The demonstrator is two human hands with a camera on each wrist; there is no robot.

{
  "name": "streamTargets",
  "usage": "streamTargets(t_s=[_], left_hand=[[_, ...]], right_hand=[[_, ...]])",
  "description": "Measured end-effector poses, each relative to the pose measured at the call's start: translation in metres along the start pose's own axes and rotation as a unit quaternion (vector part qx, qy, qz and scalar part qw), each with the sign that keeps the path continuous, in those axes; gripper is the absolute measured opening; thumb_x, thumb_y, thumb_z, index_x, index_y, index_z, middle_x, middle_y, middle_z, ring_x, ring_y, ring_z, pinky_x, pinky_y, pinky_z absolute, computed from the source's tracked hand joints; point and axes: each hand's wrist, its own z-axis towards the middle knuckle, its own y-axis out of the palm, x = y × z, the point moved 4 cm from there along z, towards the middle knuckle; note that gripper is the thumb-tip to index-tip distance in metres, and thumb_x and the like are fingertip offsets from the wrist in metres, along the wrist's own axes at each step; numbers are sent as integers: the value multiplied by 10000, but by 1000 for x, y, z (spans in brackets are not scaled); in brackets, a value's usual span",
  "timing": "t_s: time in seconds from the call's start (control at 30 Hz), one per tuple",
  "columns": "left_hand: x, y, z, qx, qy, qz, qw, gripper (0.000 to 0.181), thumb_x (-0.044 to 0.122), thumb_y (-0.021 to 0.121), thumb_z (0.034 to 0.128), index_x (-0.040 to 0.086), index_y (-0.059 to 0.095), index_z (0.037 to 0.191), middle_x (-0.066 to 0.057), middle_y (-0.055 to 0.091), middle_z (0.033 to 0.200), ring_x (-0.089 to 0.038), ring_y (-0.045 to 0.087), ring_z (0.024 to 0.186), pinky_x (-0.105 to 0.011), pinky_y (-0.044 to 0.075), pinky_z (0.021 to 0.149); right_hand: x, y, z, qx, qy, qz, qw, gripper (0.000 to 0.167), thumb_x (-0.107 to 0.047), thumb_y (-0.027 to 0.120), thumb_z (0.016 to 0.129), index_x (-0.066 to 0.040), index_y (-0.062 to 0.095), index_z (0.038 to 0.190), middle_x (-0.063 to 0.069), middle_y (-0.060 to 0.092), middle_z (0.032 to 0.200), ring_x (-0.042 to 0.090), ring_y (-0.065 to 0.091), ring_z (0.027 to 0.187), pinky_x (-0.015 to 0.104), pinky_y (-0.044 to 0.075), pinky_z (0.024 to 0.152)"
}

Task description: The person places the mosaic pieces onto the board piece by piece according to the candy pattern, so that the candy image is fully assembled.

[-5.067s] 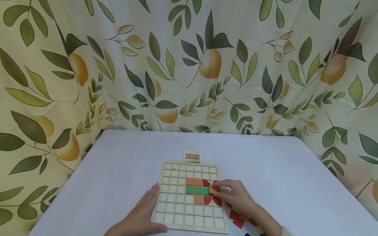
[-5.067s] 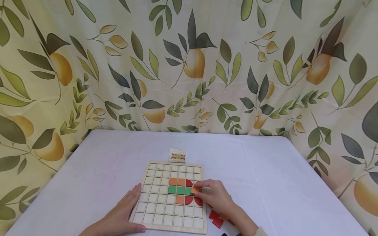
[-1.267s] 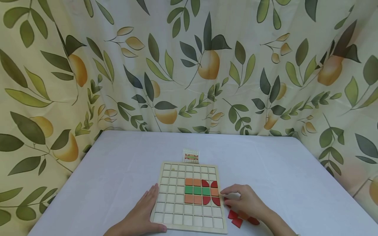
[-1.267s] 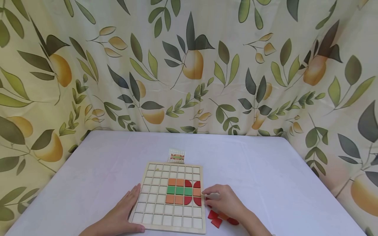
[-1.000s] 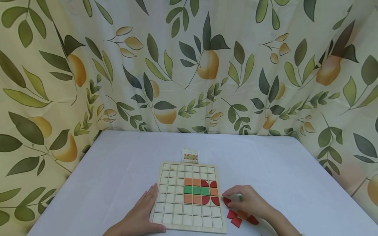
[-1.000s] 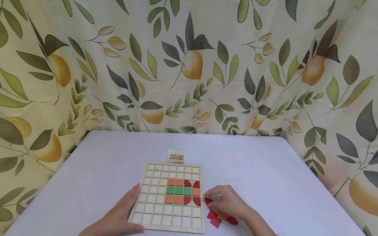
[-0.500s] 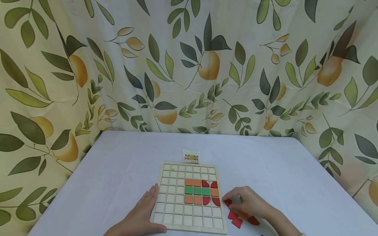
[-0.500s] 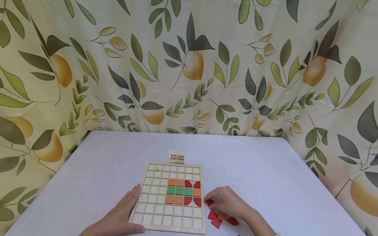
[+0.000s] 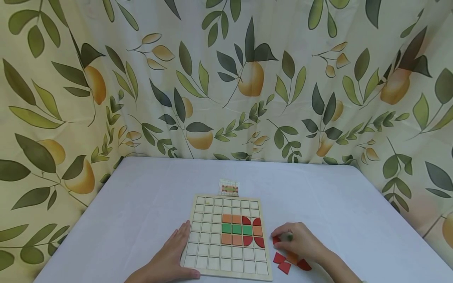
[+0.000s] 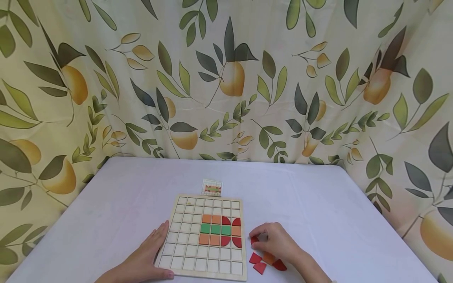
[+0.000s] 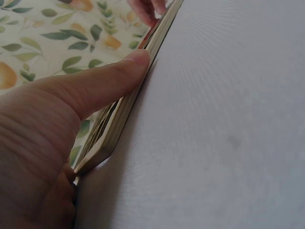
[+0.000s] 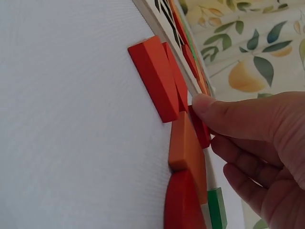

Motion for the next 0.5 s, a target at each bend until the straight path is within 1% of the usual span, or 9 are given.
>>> streamTargets(t_s=[0.13,0.27,0.4,0.5], left_hand=[[0,0,0,32,17,9,10000,1271,692,671,604,-57,80,1443,-198,88,1505,-313,75,1375,-84,-117,998],[0,0,0,57,-9,2,10000,1277,684,681,597,-55,76,1444,-198,87,1505,-318,79,1374,-81,-119,995],[-1,0,0,30,-66,-1,10000,1281,684,683,593,-50,71,1446,-192,82,1507,-312,74,1376,-78,-121,991],[-1,0,0,0,-104,-6,9999,1282,688,680,592,-47,70,1447,-187,76,1509,-306,68,1377,-81,-121,993]], right_hand=[[3,2,0,267,238,-122,9993,192,-233,760,754,-172,729,933,-108,656,922,127,575,868,367,518,783],[5,3,1,391,338,-112,9986,190,-230,766,747,-172,731,925,-97,659,921,134,572,868,365,519,784],[6,1,0,303,336,-86,9989,222,-251,767,745,-179,725,951,-74,658,957,168,567,906,410,511,798],[6,-1,0,60,234,-130,9996,262,-237,764,751,-173,713,1000,-63,658,994,185,571,951,438,499,818]])
